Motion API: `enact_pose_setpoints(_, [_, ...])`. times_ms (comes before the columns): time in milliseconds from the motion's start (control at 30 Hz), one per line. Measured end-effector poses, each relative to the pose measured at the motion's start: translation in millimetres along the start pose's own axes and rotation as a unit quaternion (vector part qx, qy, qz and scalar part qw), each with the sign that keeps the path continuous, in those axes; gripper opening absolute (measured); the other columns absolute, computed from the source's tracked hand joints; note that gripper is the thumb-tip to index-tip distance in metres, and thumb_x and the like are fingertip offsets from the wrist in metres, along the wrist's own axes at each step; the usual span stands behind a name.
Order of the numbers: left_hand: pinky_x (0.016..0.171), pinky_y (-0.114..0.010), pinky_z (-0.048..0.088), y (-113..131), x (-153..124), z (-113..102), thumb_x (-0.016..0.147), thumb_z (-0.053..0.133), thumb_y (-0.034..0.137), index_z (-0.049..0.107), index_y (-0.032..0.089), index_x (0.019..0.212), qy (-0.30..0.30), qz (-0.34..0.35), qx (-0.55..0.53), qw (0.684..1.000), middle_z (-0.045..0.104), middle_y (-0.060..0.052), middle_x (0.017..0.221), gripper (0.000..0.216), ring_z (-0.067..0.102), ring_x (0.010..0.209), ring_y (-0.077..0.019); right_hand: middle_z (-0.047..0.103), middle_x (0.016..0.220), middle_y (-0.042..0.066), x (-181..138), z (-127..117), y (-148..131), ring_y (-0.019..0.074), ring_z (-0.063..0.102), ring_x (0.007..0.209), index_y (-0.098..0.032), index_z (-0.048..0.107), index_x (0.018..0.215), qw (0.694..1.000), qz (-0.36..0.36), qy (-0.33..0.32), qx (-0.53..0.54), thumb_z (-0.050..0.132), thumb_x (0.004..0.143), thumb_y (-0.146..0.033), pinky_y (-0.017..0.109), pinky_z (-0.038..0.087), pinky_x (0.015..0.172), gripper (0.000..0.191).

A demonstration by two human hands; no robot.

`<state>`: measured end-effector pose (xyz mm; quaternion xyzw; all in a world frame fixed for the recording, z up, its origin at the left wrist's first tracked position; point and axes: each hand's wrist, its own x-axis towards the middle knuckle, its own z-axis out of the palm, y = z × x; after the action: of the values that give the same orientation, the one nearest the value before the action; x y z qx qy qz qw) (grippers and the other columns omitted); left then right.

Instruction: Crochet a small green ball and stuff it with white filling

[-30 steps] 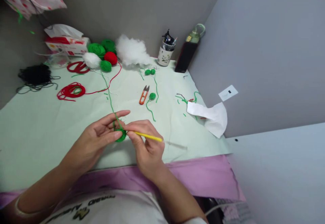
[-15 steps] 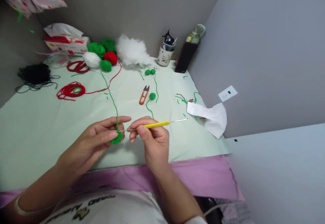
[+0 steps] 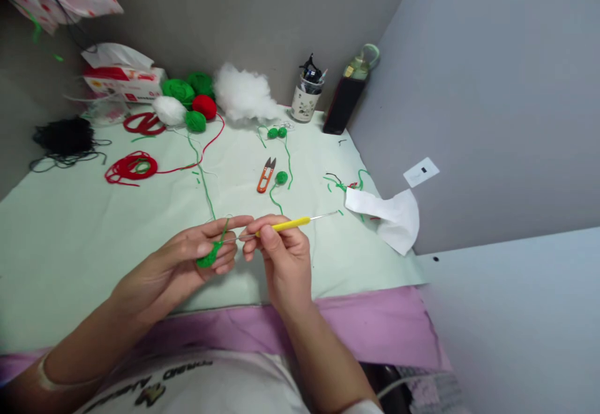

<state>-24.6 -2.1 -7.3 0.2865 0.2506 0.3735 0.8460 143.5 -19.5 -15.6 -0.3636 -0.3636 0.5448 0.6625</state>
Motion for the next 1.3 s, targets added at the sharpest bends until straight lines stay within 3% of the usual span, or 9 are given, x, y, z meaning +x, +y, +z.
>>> enact_pose_setpoints(200, [0.072,-0.025,0.043,1,0,-1,0.082,0.079,0.025,0.082,0.017,0.12,0.002,-0.005,-0.006,1.0,0.06,-0.002,0.082,0.039,0.05,0.072,-0.0127,0.071,0.073,0.002,1,-4,-3,0.0101,0.056,0.056,-0.021,0.076,0.079,0.999,0.048,0.01,0.013,0.081,0.087,-0.04,0.022,0.049,0.051,0.021])
enact_pose_setpoints(333, [0.076,-0.027,0.043,1,-2,-2,0.087,0.079,0.027,0.081,0.021,0.121,0.025,0.001,0.013,1.0,0.061,-0.001,0.085,0.035,0.051,0.075,-0.0136,0.072,0.074,0.001,1,-4,-3,0.0099,0.057,0.056,-0.023,0.077,0.08,1.0,0.018,0.004,0.01,0.082,0.087,-0.041,0.022,0.051,0.053,0.02])
enact_pose_setpoints(467, [0.076,-0.029,0.042,-1,-2,-2,0.088,0.077,0.026,0.077,0.022,0.13,-0.001,0.002,0.018,1.0,0.062,-0.002,0.085,0.042,0.051,0.077,-0.0148,0.072,0.076,0.001,0,0,-2,0.0109,0.059,0.057,-0.023,0.077,0.082,1.0,-0.007,-0.006,-0.009,0.081,0.087,-0.043,0.025,0.053,0.055,0.02])
enact_pose_setpoints(700, [0.069,-0.028,0.04,0,-1,0,0.085,0.074,0.025,0.08,0.016,0.125,-0.025,0.003,-0.006,1.0,0.054,-0.001,0.075,0.042,0.043,0.07,-0.0142,0.068,0.072,0.0,-1,0,-3,0.0095,0.057,0.056,-0.022,0.078,0.081,1.0,0.011,-0.009,0.002,0.081,0.088,-0.039,0.023,0.052,0.054,0.018])
enact_pose_setpoints(833, [0.066,-0.027,0.04,2,-3,2,0.083,0.075,0.027,0.081,0.017,0.121,-0.007,0.007,0.01,1.0,0.051,0.0,0.077,0.04,0.043,0.07,-0.0138,0.068,0.07,0.0,0,-4,-6,0.0099,0.053,0.053,-0.022,0.076,0.079,0.999,0.037,-0.003,-0.007,0.081,0.087,-0.041,0.024,0.05,0.051,0.022])
enact_pose_setpoints(933, [0.074,-0.028,0.044,1,-5,5,0.084,0.079,0.028,0.081,0.023,0.119,0.056,0.04,0.104,0.992,0.06,-0.001,0.086,0.036,0.051,0.078,-0.0156,0.071,0.074,0.001,-1,-4,-5,0.01,0.054,0.054,-0.022,0.075,0.081,0.999,0.03,-0.002,-0.014,0.08,0.089,-0.043,0.024,0.05,0.052,0.022])
enact_pose_setpoints(1033, [0.09,-0.033,0.049,-3,-5,8,0.086,0.081,0.028,0.08,0.025,0.12,0.104,0.088,0.192,0.972,0.071,-0.003,0.097,0.034,0.062,0.094,-0.0206,0.073,0.08,0.002,-4,-1,2,0.0134,0.062,0.063,-0.024,0.079,0.084,0.998,-0.024,-0.018,-0.05,0.078,0.091,-0.042,0.027,0.053,0.058,0.02])
enact_pose_setpoints(1167, [0.103,-0.035,0.049,-8,-3,7,0.086,0.084,0.028,0.077,0.03,0.126,0.094,0.081,0.202,0.972,0.078,-0.003,0.112,0.041,0.067,0.111,-0.0235,0.078,0.089,0.005,-7,0,10,0.0203,0.069,0.087,-0.027,0.082,0.091,0.983,-0.121,-0.021,-0.137,0.073,0.096,-0.037,0.034,0.056,0.073,0.014])
enact_pose_setpoints(1300, [0.104,-0.035,0.048,-2,-3,2,0.087,0.083,0.034,0.08,0.03,0.123,0.06,0.047,0.15,0.986,0.08,-0.004,0.113,0.036,0.068,0.111,-0.0234,0.079,0.093,0.004,-6,-3,12,0.018,0.068,0.083,-0.029,0.082,0.095,0.985,-0.122,-0.046,-0.117,0.07,0.099,-0.034,0.032,0.054,0.072,0.014])
